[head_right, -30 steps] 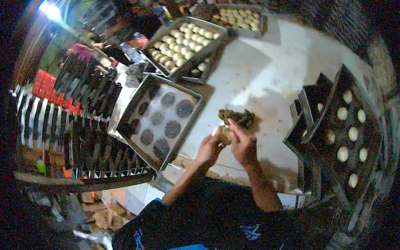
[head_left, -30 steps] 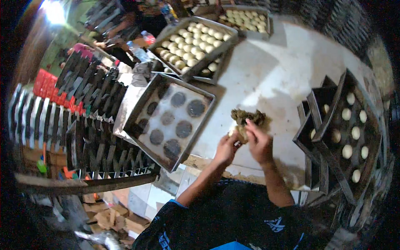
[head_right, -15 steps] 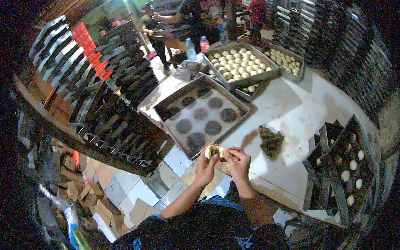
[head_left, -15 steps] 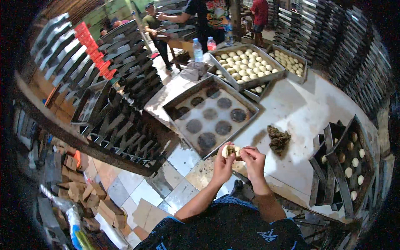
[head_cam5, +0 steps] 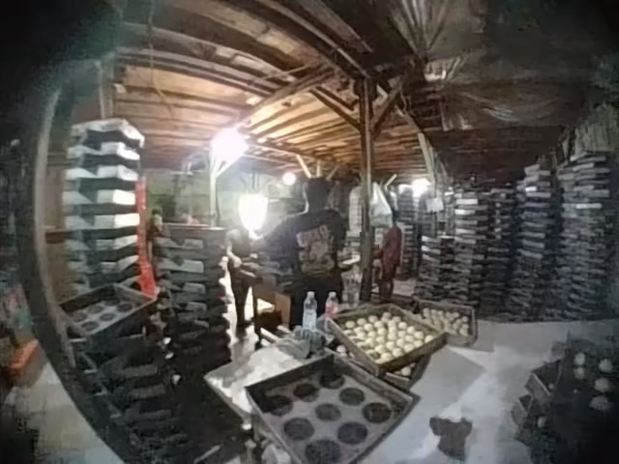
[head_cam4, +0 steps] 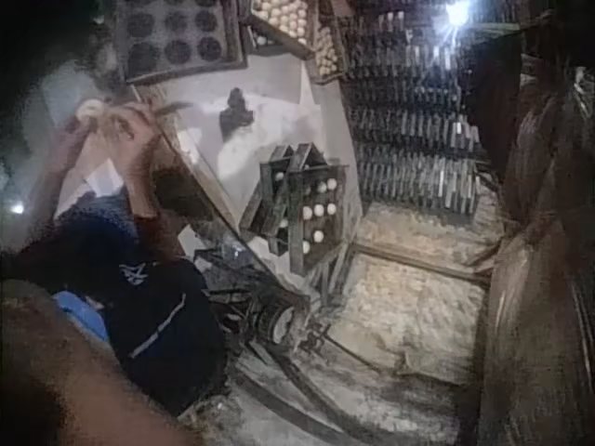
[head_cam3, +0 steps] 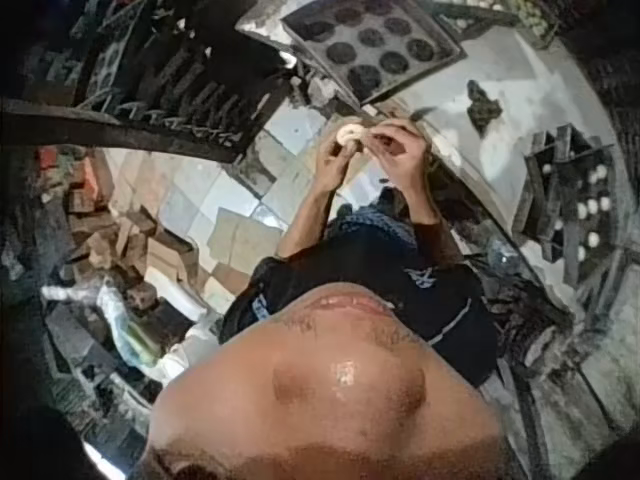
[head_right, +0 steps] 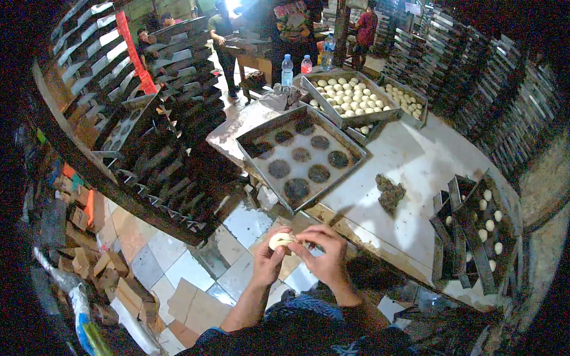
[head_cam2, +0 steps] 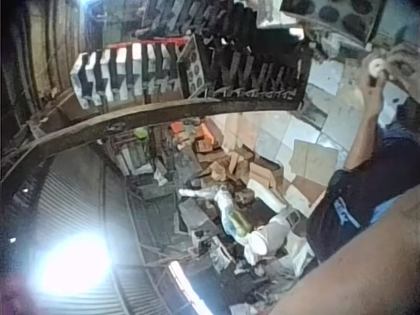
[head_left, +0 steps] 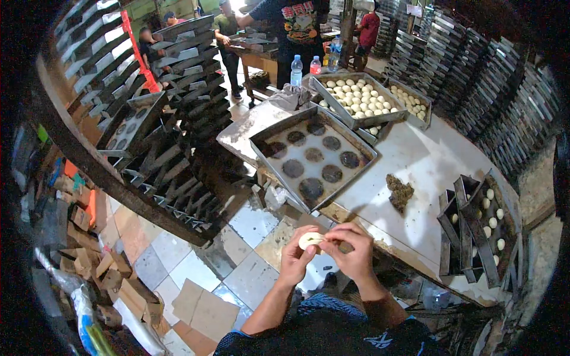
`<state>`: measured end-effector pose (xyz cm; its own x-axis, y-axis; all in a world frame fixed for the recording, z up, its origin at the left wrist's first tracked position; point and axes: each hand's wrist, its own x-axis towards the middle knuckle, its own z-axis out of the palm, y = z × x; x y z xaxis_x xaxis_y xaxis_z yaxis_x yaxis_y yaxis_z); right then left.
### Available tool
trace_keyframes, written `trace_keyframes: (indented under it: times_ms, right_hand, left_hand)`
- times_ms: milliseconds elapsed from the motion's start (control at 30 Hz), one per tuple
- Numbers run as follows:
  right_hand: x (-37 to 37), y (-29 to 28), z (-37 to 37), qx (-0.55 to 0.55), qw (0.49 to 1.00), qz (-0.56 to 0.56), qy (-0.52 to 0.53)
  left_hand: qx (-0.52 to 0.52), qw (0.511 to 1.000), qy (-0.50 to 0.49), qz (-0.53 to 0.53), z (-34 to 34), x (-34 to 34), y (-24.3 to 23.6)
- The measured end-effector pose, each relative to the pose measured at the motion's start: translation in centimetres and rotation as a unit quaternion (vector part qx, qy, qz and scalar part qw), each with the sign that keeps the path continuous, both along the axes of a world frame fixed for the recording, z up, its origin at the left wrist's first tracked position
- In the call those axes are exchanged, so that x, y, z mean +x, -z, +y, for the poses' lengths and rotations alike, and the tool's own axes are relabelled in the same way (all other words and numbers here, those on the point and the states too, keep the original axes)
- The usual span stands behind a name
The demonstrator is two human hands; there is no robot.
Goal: Stuffing dough with filling, placing rolls on baking trays, and adding liquid to a commercial dough mixer.
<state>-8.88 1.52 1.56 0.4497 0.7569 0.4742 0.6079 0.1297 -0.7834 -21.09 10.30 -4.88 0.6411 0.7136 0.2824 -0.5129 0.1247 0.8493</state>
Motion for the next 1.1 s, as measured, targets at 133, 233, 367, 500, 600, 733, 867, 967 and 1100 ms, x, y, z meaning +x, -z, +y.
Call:
trace_keyframes:
  times_ms: [133, 233, 367, 500, 600, 733, 867, 967, 1100]
  right_hand:
    - [-0.1, -0.2, -1.1, -0.114, 0.931, 0.341, -0.067]
    - [0.1, -1.0, -2.9, -0.052, 0.977, 0.205, -0.027]
    - [1.5, -2.4, -6.0, -0.022, 0.996, -0.068, 0.053]
    - [5.2, -3.2, -10.0, 0.017, 0.984, -0.11, 0.138]
    - [9.6, -3.7, -14.7, 0.02, 0.988, -0.046, 0.148]
    - [15.5, -4.7, -21.9, -0.022, 0.977, 0.156, 0.143]
    - [19.3, -4.7, -27.3, 0.13, 0.98, 0.018, 0.15]
    - [21.4, -4.5, -30.6, 0.126, 0.957, -0.127, 0.23]
    - [24.2, -3.7, -33.8, 0.308, 0.917, -0.094, 0.234]
  left_hand:
    - [0.212, 0.972, -0.098, -0.001, -0.5, 0.0, -0.4]
    - [0.322, 0.927, -0.181, 0.059, -2.0, 1.4, -1.8]
    - [0.383, 0.892, -0.183, 0.154, -4.9, 4.4, -3.7]
    - [0.275, 0.956, -0.03, 0.095, -8.3, 8.6, -4.1]
    - [0.175, 0.977, 0.121, 0.012, -11.3, 12.9, -3.7]
    - [0.068, 0.97, 0.226, -0.055, -16.1, 20.0, -4.8]
    - [0.321, 0.931, 0.157, -0.077, -21.1, 26.6, -7.2]
    - [0.263, 0.961, 0.062, -0.05, -25.7, 30.1, -8.5]
    - [0.205, 0.949, 0.184, -0.155, -30.5, 34.1, -9.5]
